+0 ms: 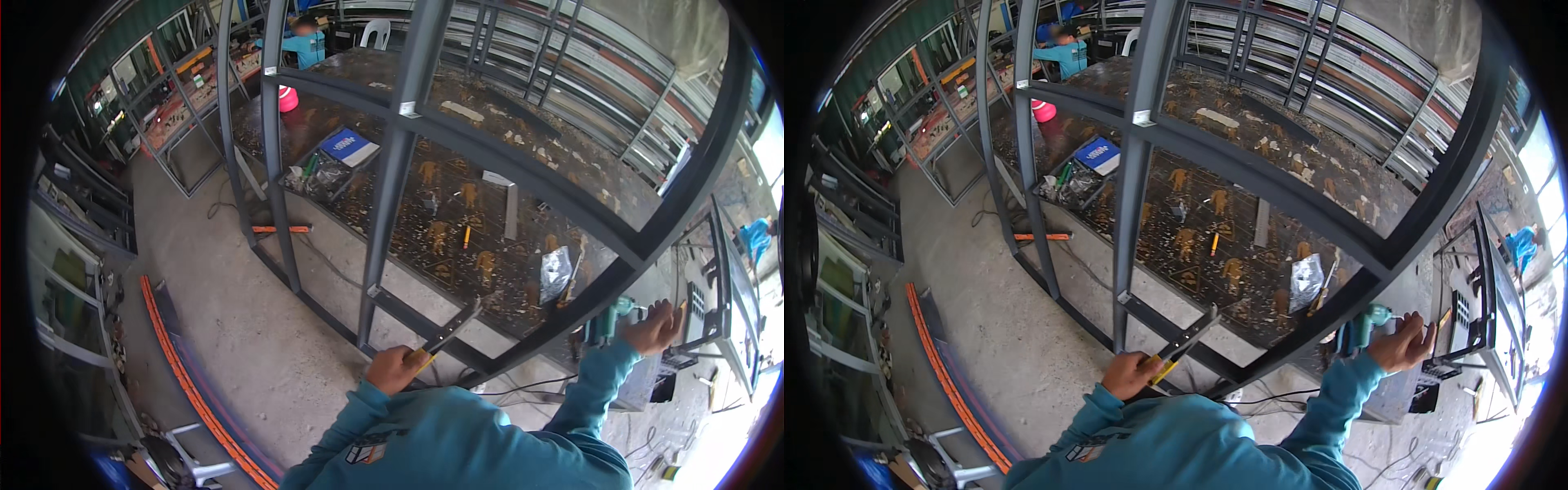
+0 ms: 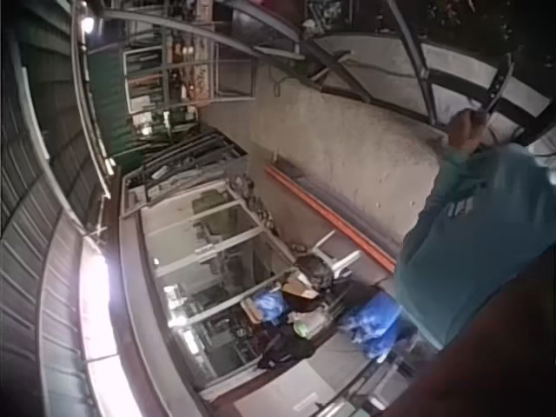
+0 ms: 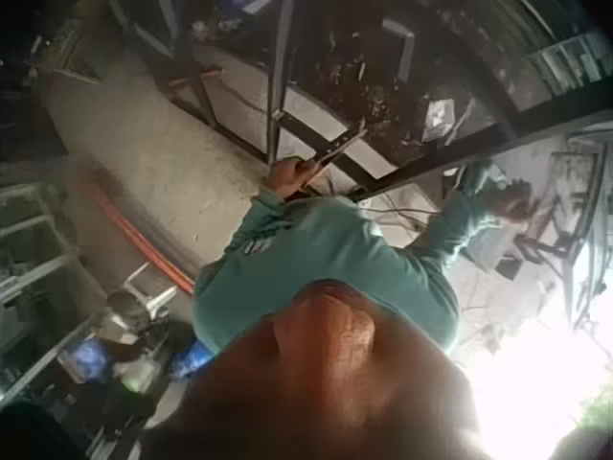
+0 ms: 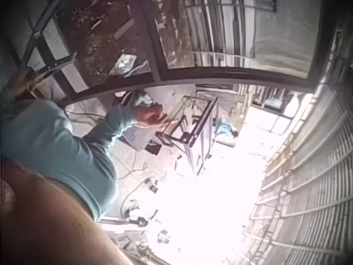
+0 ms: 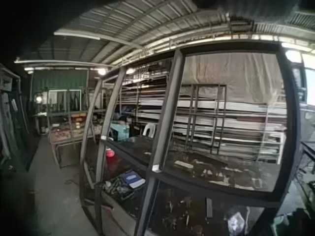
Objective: The person assembles a metal frame using a screwdriver, rivets, and a miter saw.
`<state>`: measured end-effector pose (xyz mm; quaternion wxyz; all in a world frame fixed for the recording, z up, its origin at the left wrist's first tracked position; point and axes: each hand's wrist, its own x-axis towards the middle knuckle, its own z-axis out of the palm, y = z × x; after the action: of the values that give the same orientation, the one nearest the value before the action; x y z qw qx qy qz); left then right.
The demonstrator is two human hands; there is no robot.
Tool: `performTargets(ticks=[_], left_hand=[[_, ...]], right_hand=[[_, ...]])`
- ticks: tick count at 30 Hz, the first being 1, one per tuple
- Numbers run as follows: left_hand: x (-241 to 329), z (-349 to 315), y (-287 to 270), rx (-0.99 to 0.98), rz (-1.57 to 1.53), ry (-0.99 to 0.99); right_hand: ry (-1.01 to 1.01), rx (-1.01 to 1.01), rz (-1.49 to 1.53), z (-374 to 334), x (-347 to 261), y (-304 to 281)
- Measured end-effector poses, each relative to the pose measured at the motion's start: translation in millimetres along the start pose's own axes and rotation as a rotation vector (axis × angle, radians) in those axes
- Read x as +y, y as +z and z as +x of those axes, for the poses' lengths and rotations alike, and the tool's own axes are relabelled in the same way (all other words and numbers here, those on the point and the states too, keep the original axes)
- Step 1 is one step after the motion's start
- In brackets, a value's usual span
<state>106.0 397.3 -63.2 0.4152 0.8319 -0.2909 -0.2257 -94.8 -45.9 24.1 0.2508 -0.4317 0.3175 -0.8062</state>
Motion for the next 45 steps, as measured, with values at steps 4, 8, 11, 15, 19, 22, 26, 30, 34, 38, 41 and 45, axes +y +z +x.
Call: performTargets(ticks=[4, 8, 11, 15, 19, 22, 26, 30, 34, 38, 41, 45], left_hand=[[-27.2, -8.4, -42.5, -0.117, -0.016, 0.028], [-49.0, -8.4, -91.5, -0.255, -0.030, 0.096], [-62.3, -9.7, -121.3, -0.264, -0.024, 0.167], [-80.0, -22.4, -149.2, -0.316, 0.018, 0.174], [-94.7, -39.4, -156.6, -0.285, -0.054, 0.142], [-99.6, -56.2, -154.5, -0.247, -0.076, 0.122], [-95.0, -88.8, -147.3, -0.130, -0.080, 0.117], [-87.4, -126.7, -152.2, -0.041, -0.054, 0.060], [-82.7, -149.3, -160.4, -0.115, -0.201, -0.091], [-82.6, -146.4, -167.8, -0.135, -0.369, -0.204], [-86.7, -130.8, -174.6, -0.151, -0.407, -0.234], [-104.5, -104.5, -190.8, -0.186, -0.341, -0.222]], right_hand=[[-0.307, -0.820, -0.356, -173.8, -100.1, 12.6], [0.023, -1.107, -0.251, -293.6, -142.8, 30.1], [-0.021, -1.116, -0.364, -320.0, -170.6, 27.4], [-0.145, -1.172, -0.322, -339.0, -196.1, 25.3], [-0.209, -1.211, -0.237, -354.0, -196.4, 23.2], [-0.242, -1.209, -0.166, -358.0, -193.1, 21.3], [-0.243, -1.197, -0.069, -361.8, -201.0, 19.1], [-0.088, -1.236, 0.107, -369.0, -211.4, 10.0], [0.235, -1.187, 0.053, -370.7, -188.8, -7.4], [0.741, -1.026, -0.056, -375.4, -139.3, -26.8], [0.984, -1.083, -0.523, -383.0, -108.0, -44.1], [1.069, -1.200, -0.611, -394.1, -49.2, -27.7]])
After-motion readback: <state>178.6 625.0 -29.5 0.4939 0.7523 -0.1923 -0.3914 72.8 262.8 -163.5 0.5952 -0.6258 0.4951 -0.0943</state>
